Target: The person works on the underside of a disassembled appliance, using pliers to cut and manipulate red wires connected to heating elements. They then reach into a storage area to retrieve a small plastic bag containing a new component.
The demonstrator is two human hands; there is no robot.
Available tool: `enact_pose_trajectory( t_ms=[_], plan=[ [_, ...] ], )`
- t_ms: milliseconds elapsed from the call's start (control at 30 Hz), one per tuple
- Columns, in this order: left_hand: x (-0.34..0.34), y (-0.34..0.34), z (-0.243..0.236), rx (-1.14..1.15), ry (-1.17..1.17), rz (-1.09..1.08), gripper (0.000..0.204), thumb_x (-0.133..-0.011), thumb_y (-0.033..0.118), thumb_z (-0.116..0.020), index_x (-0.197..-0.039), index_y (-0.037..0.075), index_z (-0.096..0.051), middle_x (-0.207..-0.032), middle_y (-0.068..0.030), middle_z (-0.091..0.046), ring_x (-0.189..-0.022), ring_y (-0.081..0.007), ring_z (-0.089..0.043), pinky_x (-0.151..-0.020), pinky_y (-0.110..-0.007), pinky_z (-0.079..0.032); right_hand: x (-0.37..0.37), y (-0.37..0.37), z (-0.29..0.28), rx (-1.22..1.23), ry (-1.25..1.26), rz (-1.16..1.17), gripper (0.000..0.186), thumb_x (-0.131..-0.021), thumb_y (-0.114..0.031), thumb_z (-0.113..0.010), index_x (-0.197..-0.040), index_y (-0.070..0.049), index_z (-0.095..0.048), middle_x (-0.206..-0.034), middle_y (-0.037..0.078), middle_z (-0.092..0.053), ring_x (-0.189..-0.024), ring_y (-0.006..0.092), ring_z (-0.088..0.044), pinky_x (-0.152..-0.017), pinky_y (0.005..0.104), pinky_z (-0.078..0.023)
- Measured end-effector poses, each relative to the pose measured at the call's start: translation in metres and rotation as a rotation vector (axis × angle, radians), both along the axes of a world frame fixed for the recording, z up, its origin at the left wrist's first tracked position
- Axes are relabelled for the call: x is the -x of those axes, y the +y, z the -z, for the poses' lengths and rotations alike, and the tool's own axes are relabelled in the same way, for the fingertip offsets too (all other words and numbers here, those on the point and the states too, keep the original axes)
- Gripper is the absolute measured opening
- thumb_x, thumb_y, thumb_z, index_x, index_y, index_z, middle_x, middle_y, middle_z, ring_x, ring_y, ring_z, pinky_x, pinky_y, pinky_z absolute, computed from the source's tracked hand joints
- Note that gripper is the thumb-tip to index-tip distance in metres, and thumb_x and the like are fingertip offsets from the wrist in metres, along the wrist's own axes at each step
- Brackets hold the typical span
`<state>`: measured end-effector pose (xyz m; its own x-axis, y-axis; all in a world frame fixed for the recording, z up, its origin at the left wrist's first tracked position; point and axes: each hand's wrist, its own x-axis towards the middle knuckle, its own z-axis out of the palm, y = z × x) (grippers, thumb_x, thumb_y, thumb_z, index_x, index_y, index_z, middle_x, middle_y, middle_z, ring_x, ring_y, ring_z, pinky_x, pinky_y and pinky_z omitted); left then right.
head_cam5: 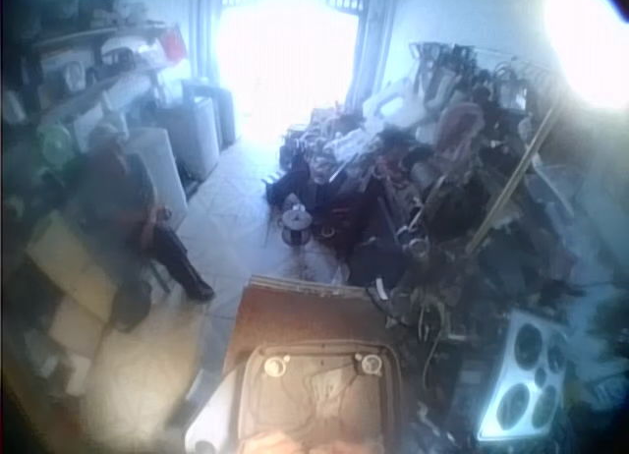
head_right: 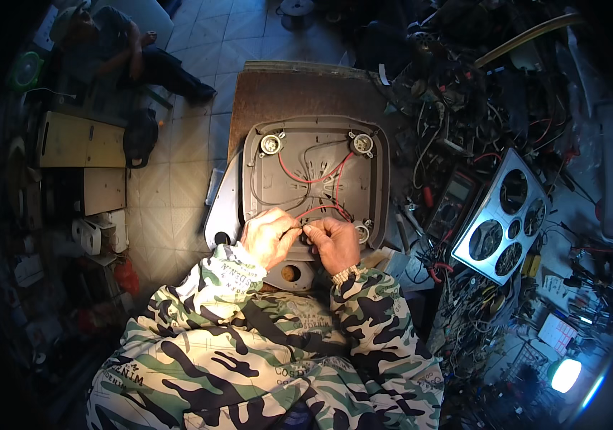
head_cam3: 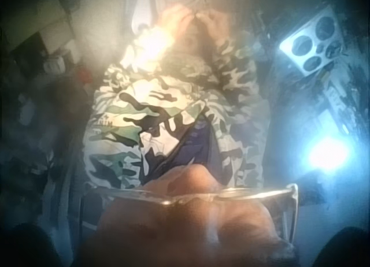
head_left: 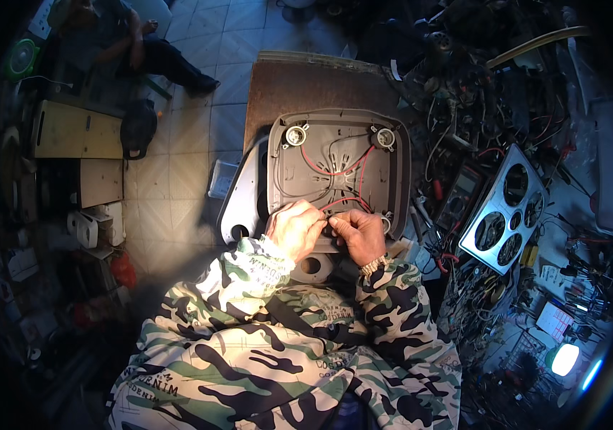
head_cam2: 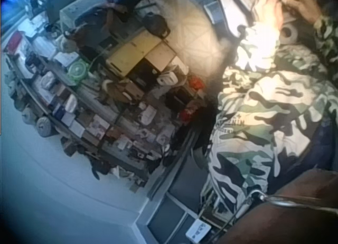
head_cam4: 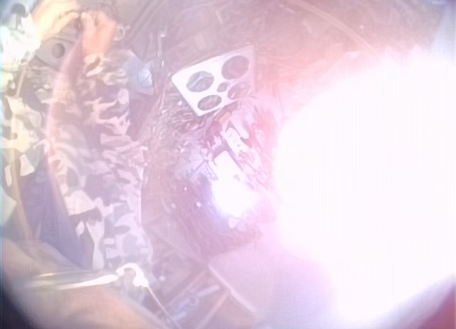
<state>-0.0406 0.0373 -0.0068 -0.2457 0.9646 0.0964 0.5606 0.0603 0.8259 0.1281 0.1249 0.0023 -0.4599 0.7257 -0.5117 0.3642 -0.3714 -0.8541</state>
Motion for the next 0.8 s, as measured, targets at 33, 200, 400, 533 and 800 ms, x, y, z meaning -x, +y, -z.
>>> enact_pose_trajectory(
  t_ms=[33,200,400,533,800],
  plan=[
    [0.0,0.0,0.0,0.002,0.003,0.001,0.012,-0.083,0.006,-0.081,-0.092,0.002,-0.075,-0.091,-0.0127,-0.072,-0.086,-0.0339,-0.071,-0.078,-0.042,-0.058,0.001,-0.001,-0.001,-0.006,-0.015,0.0,0.02,-0.097,-0.011,-0.074,-0.086,0.005,-0.074,-0.071,0.004,-0.068,-0.058,0.0086,-0.058,-0.053,0.0279,-0.047],
    [0.0,0.0,0.001,0.007,0.005,0.006,0.012,-0.083,0.008,-0.081,-0.093,0.002,-0.075,-0.091,-0.0124,-0.072,-0.086,-0.034,-0.071,-0.078,-0.042,-0.058,0.002,0.001,-0.001,-0.011,-0.022,-0.002,0.027,-0.098,-0.015,-0.074,-0.08,0.004,-0.071,-0.067,0.005,-0.068,-0.053,0.0102,-0.059,-0.049,0.03,-0.046],
    [-0.001,0.0,0.001,-0.001,0.007,0.008,0.013,-0.084,0.009,-0.082,-0.093,0.003,-0.076,-0.091,-0.0127,-0.071,-0.086,-0.0346,-0.071,-0.077,-0.043,-0.058,0.003,-0.001,0.0,-0.192,-0.152,-0.022,0.032,-0.098,-0.018,-0.075,-0.073,0.002,-0.069,-0.056,0.005,-0.063,-0.049,0.0103,-0.057,-0.046,0.0325,-0.043],
    [-0.001,0.0,-0.001,0.013,0.003,0.004,0.013,-0.084,0.009,-0.081,-0.093,0.002,-0.075,-0.09,-0.0128,-0.071,-0.086,-0.0348,-0.071,-0.077,-0.043,-0.058,0.004,0.0,-0.003,-0.153,-0.179,0.011,0.034,-0.096,-0.019,-0.077,-0.072,0.002,-0.069,-0.055,0.004,-0.061,-0.049,0.0107,-0.055,-0.047,0.0337,-0.042],
    [0.0,0.0,-0.002,-0.02,0.01,0.004,0.013,-0.083,0.006,-0.081,-0.093,0.002,-0.075,-0.089,-0.0131,-0.071,-0.084,-0.0351,-0.071,-0.075,-0.043,-0.058,0.005,0.0,-0.001,-0.366,-0.282,-0.052,0.038,-0.095,-0.026,-0.076,-0.071,0.003,-0.069,-0.055,0.016,-0.057,-0.049,0.0224,-0.053,-0.051,0.0439,-0.04]
  ],
)
